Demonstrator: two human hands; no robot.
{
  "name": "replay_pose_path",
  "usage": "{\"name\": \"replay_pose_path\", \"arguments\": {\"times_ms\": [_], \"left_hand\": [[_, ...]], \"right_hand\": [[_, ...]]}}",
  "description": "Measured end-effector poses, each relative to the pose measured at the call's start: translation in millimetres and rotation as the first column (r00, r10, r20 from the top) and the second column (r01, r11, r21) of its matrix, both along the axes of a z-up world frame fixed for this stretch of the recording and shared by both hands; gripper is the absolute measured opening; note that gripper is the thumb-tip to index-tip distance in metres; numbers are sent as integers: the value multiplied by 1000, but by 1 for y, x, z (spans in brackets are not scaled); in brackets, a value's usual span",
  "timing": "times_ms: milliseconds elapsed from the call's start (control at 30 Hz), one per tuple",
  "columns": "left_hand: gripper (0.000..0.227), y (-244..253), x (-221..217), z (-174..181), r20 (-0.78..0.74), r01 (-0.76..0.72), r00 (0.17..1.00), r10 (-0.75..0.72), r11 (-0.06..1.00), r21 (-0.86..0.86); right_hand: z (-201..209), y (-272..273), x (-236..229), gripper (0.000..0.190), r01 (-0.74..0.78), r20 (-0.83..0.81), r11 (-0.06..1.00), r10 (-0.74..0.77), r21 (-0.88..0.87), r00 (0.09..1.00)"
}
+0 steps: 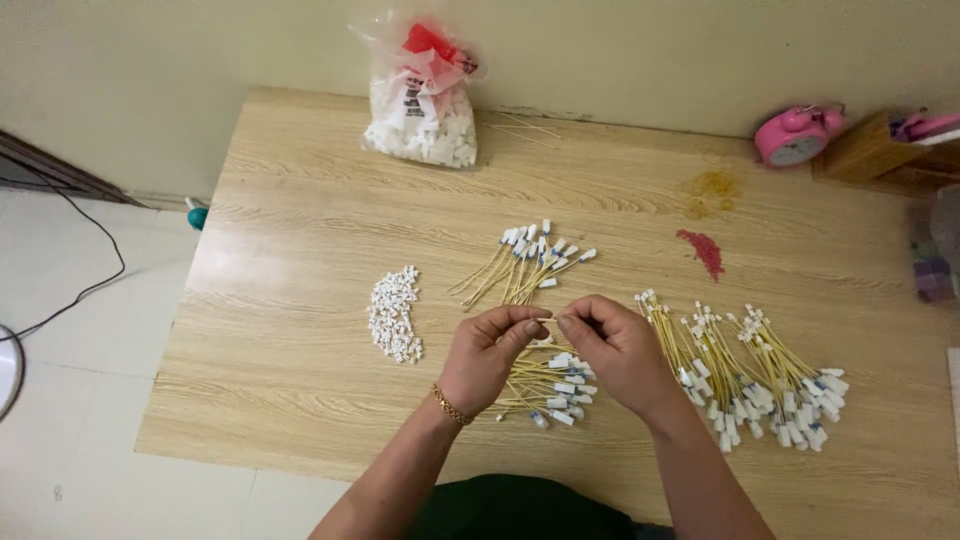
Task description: Manually attach small white plastic connector heads to individual yellow wires on a wooden workbench.
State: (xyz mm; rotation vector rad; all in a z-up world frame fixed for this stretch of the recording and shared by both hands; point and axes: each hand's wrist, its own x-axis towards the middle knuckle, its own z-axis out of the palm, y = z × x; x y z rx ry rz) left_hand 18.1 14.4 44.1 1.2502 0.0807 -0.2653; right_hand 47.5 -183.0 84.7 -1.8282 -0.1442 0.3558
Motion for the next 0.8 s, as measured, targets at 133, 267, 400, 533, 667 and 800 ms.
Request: {"name": "replay_pose_path", "arguments": {"times_ms": [133, 267, 400, 533, 667, 800], "left_hand": [[21, -5, 0, -3, -5, -60, 998, 60, 996, -65], [18, -9, -3, -1, -21, -110, 994, 109, 992, -67], [17, -12, -4, -4, 19, -151, 989, 150, 987, 56], [18, -12, -3, -4, -20, -110, 994, 109, 994, -24], [18, -10, -2, -2, -93, -128, 989, 116, 982, -136], [14, -9, -3, -13, -56, -132, 991, 125, 984, -123]], "right_hand": [[6, 3, -2, 14, 27, -64, 999, -29, -22, 998], [8, 7, -3, 14, 26, -51, 999, -27, -27, 998], [14, 11, -4, 14, 13, 27, 1000, -13, 10, 1000], [5, 8, -4, 13, 43, 35, 998, -41, -40, 999], [2, 6, -3, 12, 66, -25, 998, -66, 0, 998], [2, 6, -4, 11, 53, -39, 998, -54, -21, 998]]}}
